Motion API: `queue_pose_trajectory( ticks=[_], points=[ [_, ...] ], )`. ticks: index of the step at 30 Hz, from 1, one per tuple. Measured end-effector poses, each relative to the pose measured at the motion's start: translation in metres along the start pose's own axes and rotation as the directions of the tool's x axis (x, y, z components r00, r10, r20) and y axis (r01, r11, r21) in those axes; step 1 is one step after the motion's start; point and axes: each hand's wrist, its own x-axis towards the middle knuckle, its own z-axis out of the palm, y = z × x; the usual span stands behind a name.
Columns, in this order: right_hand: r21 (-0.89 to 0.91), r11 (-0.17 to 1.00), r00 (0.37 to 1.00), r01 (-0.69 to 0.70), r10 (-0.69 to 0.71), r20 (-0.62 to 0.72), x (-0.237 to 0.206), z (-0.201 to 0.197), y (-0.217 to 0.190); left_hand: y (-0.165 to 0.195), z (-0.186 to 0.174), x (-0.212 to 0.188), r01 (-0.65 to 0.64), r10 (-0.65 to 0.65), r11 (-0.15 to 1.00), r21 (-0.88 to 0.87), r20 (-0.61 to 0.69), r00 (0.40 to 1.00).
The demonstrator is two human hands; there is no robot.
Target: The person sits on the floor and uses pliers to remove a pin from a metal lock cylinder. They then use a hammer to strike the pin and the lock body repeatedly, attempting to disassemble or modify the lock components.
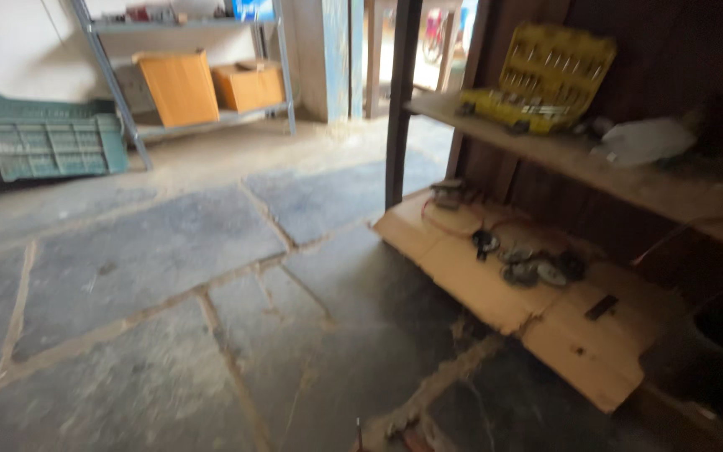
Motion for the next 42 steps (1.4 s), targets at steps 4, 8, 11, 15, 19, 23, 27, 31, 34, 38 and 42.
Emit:
queue_pose_trajectory(
  ticks=[4,8,11,15,19,23,27,31,34,38,42],
  points=[
    [0.012,1.0,1.0,-0.026,0.026,-0.015,-0.029,0.029,0.007,-0.013,-0.013,-0.015,-0.045,0.044,0.995,-0.088,-0.005,0.999],
    [0.036,0.998,0.998,-0.056,0.056,-0.016,-0.018,0.025,0.007,-0.002,-0.035,-0.025,-0.214,0.22,0.97,-0.113,0.038,0.975],
    [0.067,0.994,0.996,-0.082,0.084,-0.027,-0.008,0.029,0.003,-0.006,-0.04,-0.014,-0.289,0.289,0.957,-0.018,0.107,0.951],
    [0.167,0.986,0.999,-0.03,0.025,0.032,-0.007,0.056,-0.01,-0.037,-0.02,0.004,-0.356,0.382,0.9,0.25,-0.064,0.922],
    [0.249,0.969,0.997,-0.001,-0.016,0.069,-0.004,0.066,-0.015,-0.057,0.006,0.009,-0.291,0.284,0.882,0.37,0.076,0.956],
    [0.129,0.96,0.969,0.248,-0.246,-0.031,-0.003,0.051,-0.004,-0.056,0.006,0.009,-0.434,0.382,0.807,0.4,0.208,0.901],
    [0.292,0.942,0.969,0.166,-0.1,-0.227,-0.013,0.05,0.008,-0.05,-0.002,0.0,-0.543,0.444,0.745,0.388,0.318,0.838],
    [-0.02,0.922,0.773,0.386,-0.336,-0.538,-0.036,0.063,0.024,-0.045,0.003,-0.021,-0.643,0.464,0.7,0.312,0.485,0.741],
    [0.815,0.543,0.946,-0.202,0.324,0.019,-0.049,0.053,0.035,-0.037,0.004,-0.035,-0.692,0.532,0.692,0.206,0.503,0.681],
    [0.796,0.598,0.896,-0.095,0.399,-0.193,-0.052,0.018,0.036,-0.026,-0.001,-0.034,-0.67,0.531,0.677,0.304,0.429,0.731],
    [0.801,0.575,0.81,0.168,0.382,-0.445,-0.053,-0.015,0.043,-0.035,-0.013,-0.015,-0.417,0.41,0.867,0.272,0.086,0.908]
  ],
)
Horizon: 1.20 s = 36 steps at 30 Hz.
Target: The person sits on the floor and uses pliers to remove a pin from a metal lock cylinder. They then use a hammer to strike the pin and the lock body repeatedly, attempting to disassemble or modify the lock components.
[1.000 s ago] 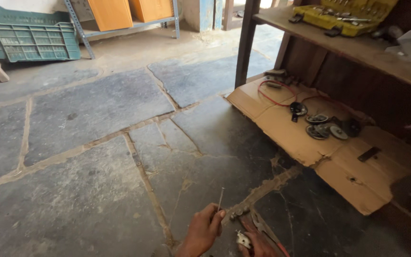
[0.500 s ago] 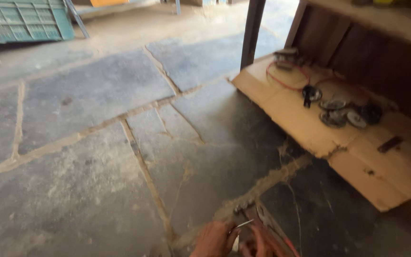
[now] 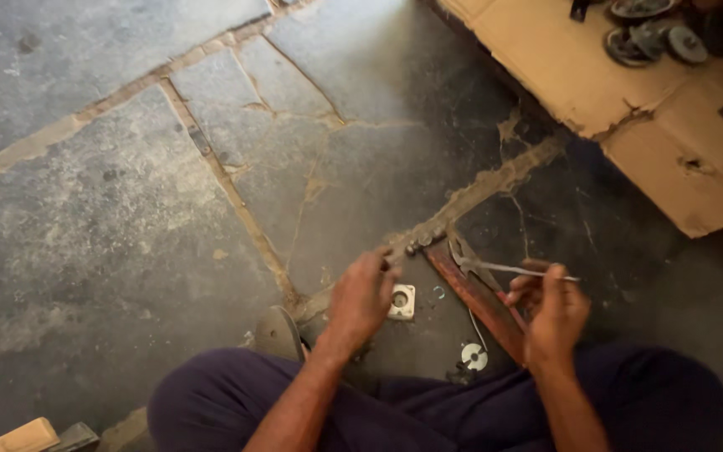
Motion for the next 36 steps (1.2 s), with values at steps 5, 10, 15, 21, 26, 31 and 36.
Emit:
queue_pose_trajectory(
  ticks=[5,10,15,21,26,31,36],
  points=[
    [0.066,0.997,0.999,-0.026,0.028,-0.018,0.009,-0.012,0.021,-0.023,0.009,0.002,0.071,-0.154,0.949,0.307,0.255,0.955],
    [0.026,0.991,0.991,-0.133,0.132,0.01,0.018,-0.001,0.049,-0.023,0.025,0.001,-0.05,-0.048,0.952,0.301,0.312,0.949],
    [0.007,0.995,0.994,-0.102,0.101,0.039,0.019,0.004,0.048,-0.026,0.025,0.003,0.021,-0.097,0.974,0.224,0.334,0.937],
    [-0.056,0.998,0.999,-0.013,0.015,0.046,0.013,0.008,0.051,-0.035,0.023,0.006,-0.009,-0.014,0.995,0.101,0.223,0.975],
    [-0.133,0.99,0.97,0.037,-0.004,0.245,0.002,0.02,0.052,-0.035,0.023,0.007,-0.059,0.043,0.994,0.089,0.177,0.983],
    [-0.443,0.644,0.733,0.623,-0.283,0.619,-0.019,0.033,0.035,-0.029,0.027,-0.001,0.002,-0.032,0.987,0.162,0.187,0.982],
    [-0.535,0.464,0.586,0.706,0.041,0.81,-0.038,0.044,0.019,-0.037,0.028,0.001,0.077,-0.106,0.977,0.201,0.139,0.985]
  ],
)
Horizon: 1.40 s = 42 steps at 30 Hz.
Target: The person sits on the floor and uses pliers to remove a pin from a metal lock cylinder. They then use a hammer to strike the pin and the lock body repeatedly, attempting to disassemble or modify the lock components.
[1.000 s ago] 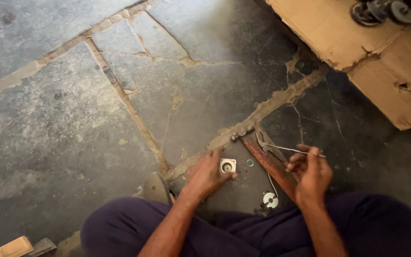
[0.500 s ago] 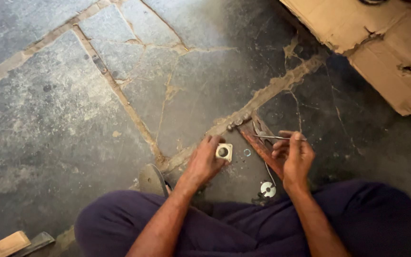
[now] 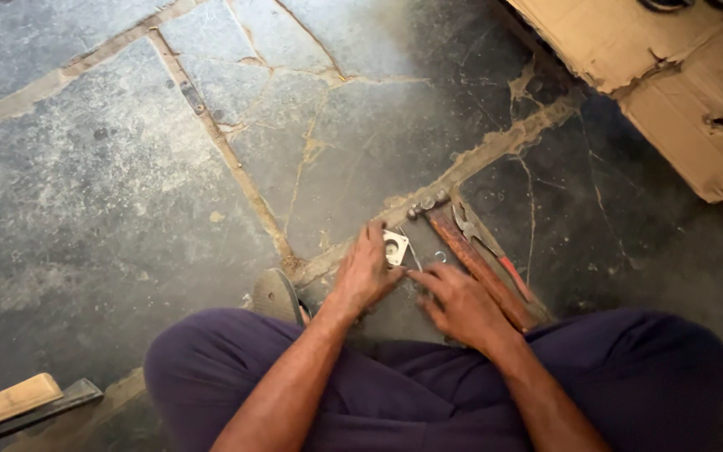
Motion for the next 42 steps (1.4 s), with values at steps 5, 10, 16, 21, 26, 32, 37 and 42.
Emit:
queue_pose_trajectory(
  ticks=[5,10,16,21,26,32,37,42],
  points=[
    [-0.128,0.991,0.991,-0.043,0.026,-0.13,0.0,-0.006,0.002,-0.013,0.005,0.005,0.034,-0.037,0.994,0.105,0.026,0.999],
    [-0.247,0.869,0.891,-0.429,0.363,-0.272,0.007,-0.005,0.024,-0.014,0.003,0.003,0.002,-0.002,0.983,0.186,0.002,1.0],
    [-0.156,0.936,0.923,-0.317,0.266,-0.279,0.01,-0.003,0.03,-0.008,0.0,-0.002,0.011,-0.008,0.981,0.193,-0.016,1.0],
    [-0.01,0.967,0.907,-0.256,0.236,-0.348,0.004,-0.017,-0.003,-0.006,0.007,0.001,-0.007,0.041,0.972,0.233,-0.142,0.989],
    [-0.039,0.988,0.912,-0.149,0.122,-0.392,-0.012,-0.017,-0.039,-0.007,0.011,0.002,0.068,-0.04,0.956,0.284,-0.103,0.994],
    [-0.083,0.867,0.871,-0.492,0.488,-0.065,-0.003,-0.011,-0.04,-0.008,0.013,0.002,0.054,-0.011,0.951,0.304,-0.142,0.99],
    [-0.192,0.981,0.861,-0.009,-0.091,-0.501,-0.015,-0.029,-0.046,-0.012,0.013,0.001,0.035,0.001,0.953,0.302,-0.116,0.993],
    [-0.137,0.916,0.924,-0.377,0.362,-0.123,0.0,-0.015,-0.054,-0.004,0.007,0.001,0.009,0.026,0.959,0.283,-0.119,0.993]
  ],
)
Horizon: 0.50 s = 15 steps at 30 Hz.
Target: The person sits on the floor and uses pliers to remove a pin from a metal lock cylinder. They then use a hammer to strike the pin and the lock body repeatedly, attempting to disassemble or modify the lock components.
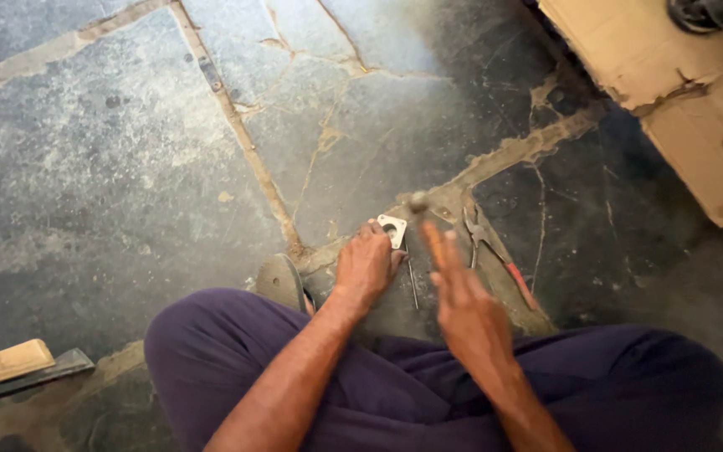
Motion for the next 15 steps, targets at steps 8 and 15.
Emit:
queue_pose_trajectory(
  ticks=[8,15],
  points=[
    [0.142,0.97,0.953,0.195,-0.153,-0.263,0.001,-0.004,0.015,0.0,-0.005,-0.005,0.117,-0.116,0.992,-0.045,0.024,0.993],
    [0.101,0.99,0.989,0.096,-0.083,-0.124,0.002,-0.002,0.008,-0.005,-0.002,-0.005,0.107,-0.105,0.993,-0.046,0.048,0.993]
  ],
)
